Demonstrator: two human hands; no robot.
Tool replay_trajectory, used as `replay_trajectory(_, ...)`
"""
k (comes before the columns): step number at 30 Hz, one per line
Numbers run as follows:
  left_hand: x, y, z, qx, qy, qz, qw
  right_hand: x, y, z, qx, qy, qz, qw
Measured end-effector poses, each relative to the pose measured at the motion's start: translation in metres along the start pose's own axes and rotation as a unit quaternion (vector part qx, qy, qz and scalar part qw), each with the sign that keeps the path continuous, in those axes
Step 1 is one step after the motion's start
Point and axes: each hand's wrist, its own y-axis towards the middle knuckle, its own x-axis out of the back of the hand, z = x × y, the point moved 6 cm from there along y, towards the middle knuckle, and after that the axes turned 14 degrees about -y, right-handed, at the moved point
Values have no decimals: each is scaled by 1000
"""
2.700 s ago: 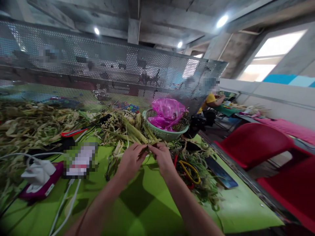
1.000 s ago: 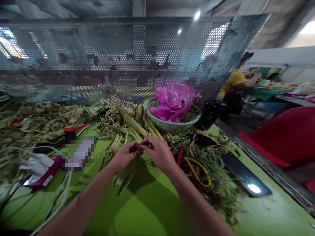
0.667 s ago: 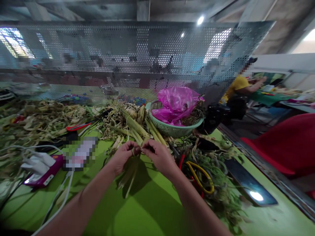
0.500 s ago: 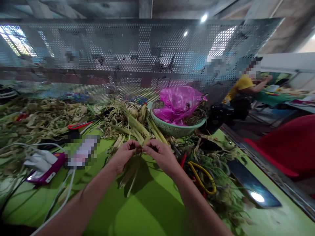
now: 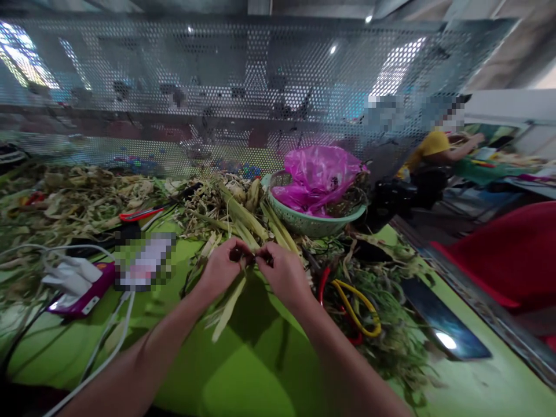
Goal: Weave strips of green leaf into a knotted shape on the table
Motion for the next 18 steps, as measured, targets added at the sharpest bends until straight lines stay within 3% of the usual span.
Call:
replay_trajectory(4, -1, -2, -5, -19, 71, -12, 997, -4, -1, 4, 13, 8, 17, 1000)
replay_trajectory(8, -1, -4, -12, -38, 89, -20, 995, -9, -1, 4, 28, 98, 31, 994)
replay_trajectory(14, -1, -7, -15, -37, 49, -20, 998, -16, 3, -8, -52, 281, 40, 957)
replay_trajectory(18, -1, -7, -16, -36, 33, -20, 999, -21, 3, -10, -67, 316, 73, 944)
